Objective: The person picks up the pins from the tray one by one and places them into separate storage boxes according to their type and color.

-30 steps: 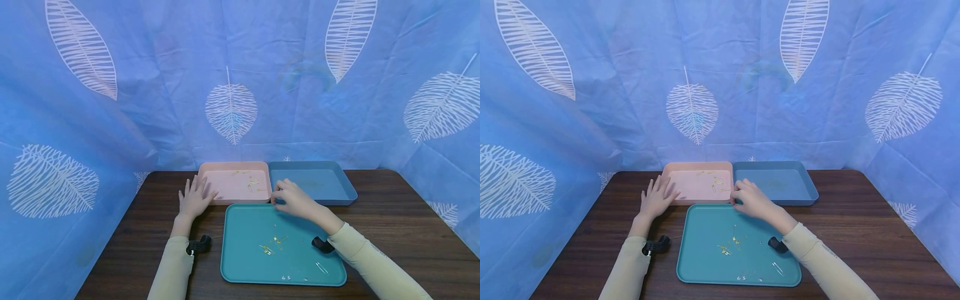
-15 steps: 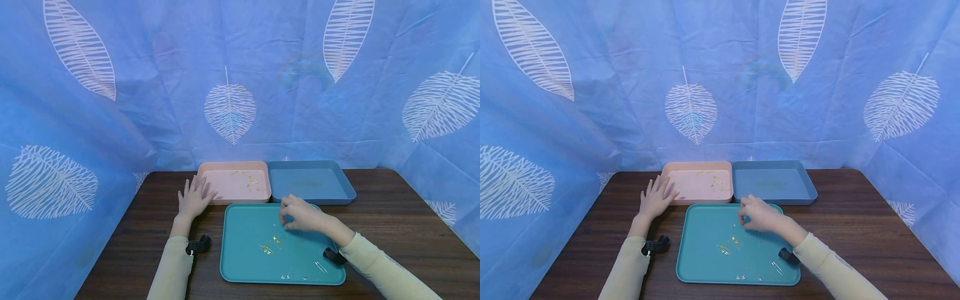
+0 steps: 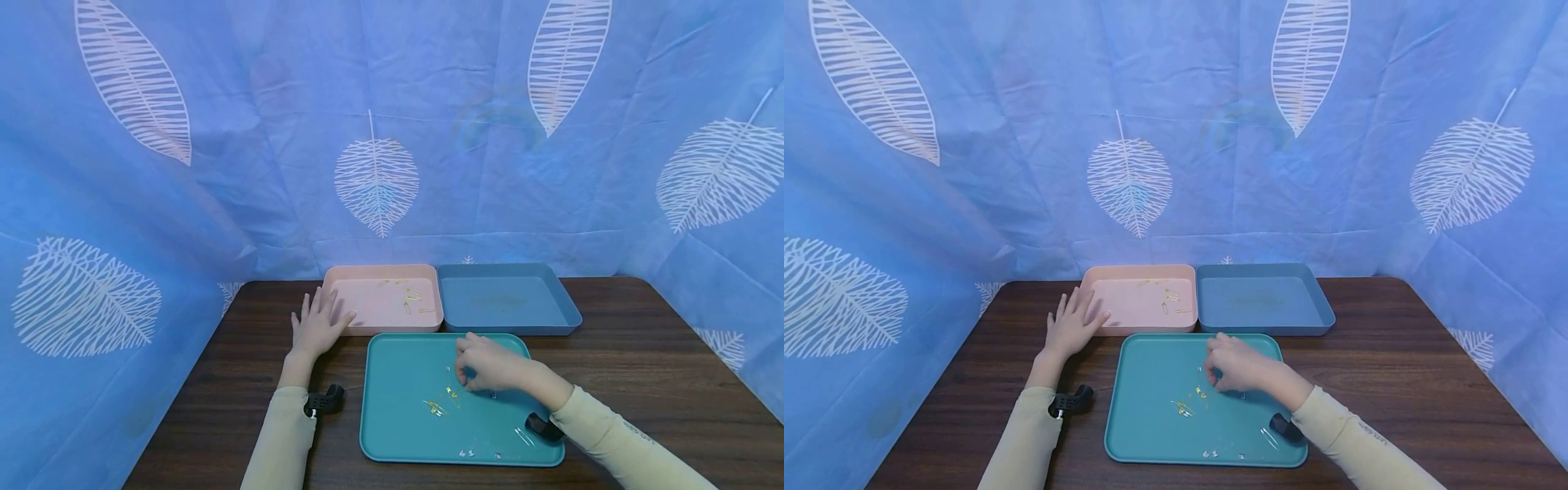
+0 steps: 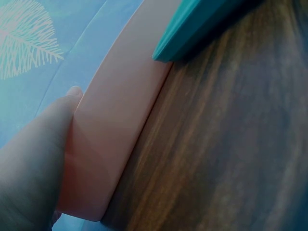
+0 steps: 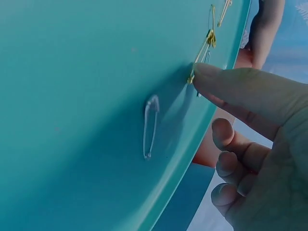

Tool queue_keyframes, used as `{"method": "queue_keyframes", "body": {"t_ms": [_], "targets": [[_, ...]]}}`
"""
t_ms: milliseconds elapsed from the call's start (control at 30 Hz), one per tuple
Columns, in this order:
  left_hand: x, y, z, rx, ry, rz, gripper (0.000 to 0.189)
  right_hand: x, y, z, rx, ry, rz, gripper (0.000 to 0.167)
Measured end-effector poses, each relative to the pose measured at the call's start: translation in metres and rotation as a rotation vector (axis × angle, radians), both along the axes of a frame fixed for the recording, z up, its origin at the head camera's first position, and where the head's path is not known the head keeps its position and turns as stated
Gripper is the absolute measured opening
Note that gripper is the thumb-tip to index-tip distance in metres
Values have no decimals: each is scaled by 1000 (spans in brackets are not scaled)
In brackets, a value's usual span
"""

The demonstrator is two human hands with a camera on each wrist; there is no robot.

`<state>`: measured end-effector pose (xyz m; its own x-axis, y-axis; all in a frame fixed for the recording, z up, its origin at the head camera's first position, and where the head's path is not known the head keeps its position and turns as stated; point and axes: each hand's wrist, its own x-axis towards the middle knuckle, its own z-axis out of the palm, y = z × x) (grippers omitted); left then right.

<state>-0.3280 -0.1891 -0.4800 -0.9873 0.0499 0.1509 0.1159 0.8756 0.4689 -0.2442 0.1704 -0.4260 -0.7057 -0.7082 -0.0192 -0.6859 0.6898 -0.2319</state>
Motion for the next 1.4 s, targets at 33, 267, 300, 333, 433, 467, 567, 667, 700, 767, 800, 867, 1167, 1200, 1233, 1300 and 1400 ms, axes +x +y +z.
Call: {"method": "queue_keyframes", "body": {"t_ms": [33, 267, 300, 333, 433, 467, 567, 667, 700, 767, 800, 867, 1167, 1200, 1233, 1300, 1400], "targets": [[0, 0, 0, 1, -1, -1, 84, 0, 0, -1, 1, 4, 3, 24], [0, 1, 1, -10, 7, 7, 84, 1, -2, -3, 25, 3, -12, 26], [0, 1, 1, -11, 6, 8, 84, 1, -3, -3, 30, 2, -13, 27], [0, 1, 1, -13, 6, 9, 84, 1, -3, -3, 38, -6, -21, 27], [1, 2, 1, -12, 6, 10, 83, 2, -4, -2, 45, -14, -25, 28], [2, 2, 2, -8, 6, 9, 83, 2, -5, -2, 46, -14, -25, 28], [2, 1, 2, -1, 8, 5, 84, 2, -5, -1, 49, -3, -15, 29], [0, 1, 1, -3, 9, 2, 86, 2, -6, 0, 53, 12, 0, 30], [0, 1, 0, -5, 10, 2, 86, 2, -6, 1, 55, 16, 5, 31], [0, 1, 0, -7, 9, 1, 87, 2, -6, 1, 58, 18, 9, 31], [-1, 1, -1, -13, 6, 1, 87, 2, -6, 1, 58, 19, 11, 31], [-1, 1, -1, -16, 3, 1, 88, 2, -6, 1, 56, 23, 12, 31], [1, 1, 3, -7, 1, -1, 84, -3, -7, 0, 39, 138, 11, 32], [1, 1, 3, -7, 1, -1, 84, -4, -7, 1, 37, 153, 14, 32], [1, 1, 3, -6, -1, -1, 84, -4, -7, 2, 34, 168, 19, 32], [1, 1, 3, -8, -1, 0, 84, -5, -7, 3, 28, 197, 27, 31], [2, 2, 3, 1, -3, -3, 84, -6, -8, 5, 17, 246, 32, 29]]}}
